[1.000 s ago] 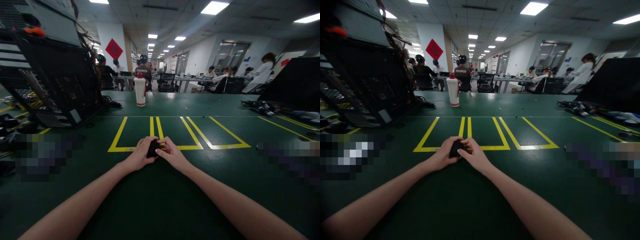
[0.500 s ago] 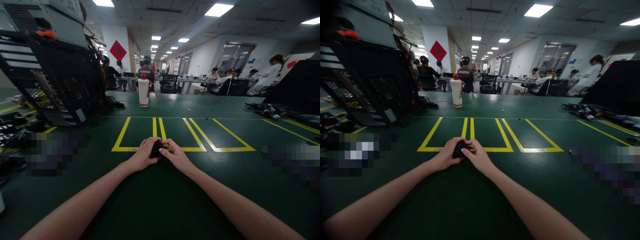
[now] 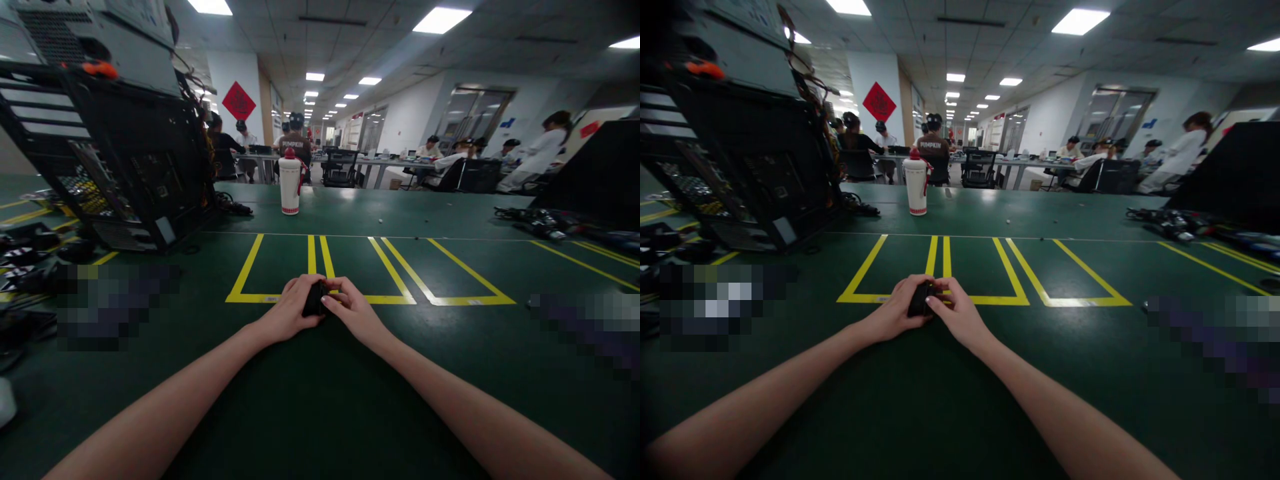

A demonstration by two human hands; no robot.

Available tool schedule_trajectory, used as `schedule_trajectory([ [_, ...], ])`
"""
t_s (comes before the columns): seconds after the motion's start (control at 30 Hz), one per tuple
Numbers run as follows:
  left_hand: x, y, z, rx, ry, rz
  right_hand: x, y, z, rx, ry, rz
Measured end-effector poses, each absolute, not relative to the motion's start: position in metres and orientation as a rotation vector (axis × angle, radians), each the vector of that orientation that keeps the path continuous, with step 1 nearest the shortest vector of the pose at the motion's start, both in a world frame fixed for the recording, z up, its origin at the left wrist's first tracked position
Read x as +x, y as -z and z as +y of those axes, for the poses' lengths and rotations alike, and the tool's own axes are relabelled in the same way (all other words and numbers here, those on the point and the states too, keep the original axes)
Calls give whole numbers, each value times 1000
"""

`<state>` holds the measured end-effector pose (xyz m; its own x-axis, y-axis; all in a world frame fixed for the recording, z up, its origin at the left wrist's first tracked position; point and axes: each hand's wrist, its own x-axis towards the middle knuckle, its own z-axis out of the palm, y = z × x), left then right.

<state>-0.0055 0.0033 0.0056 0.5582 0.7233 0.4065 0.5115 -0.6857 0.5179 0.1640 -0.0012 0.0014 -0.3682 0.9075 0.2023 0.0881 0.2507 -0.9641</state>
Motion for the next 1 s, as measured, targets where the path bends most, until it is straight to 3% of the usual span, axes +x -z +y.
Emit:
schedule_trajectory([
  [1.0, -6, -4, 4, 2476, -875, 1005, 166, 2, 1, -877, -1273, -1657],
])
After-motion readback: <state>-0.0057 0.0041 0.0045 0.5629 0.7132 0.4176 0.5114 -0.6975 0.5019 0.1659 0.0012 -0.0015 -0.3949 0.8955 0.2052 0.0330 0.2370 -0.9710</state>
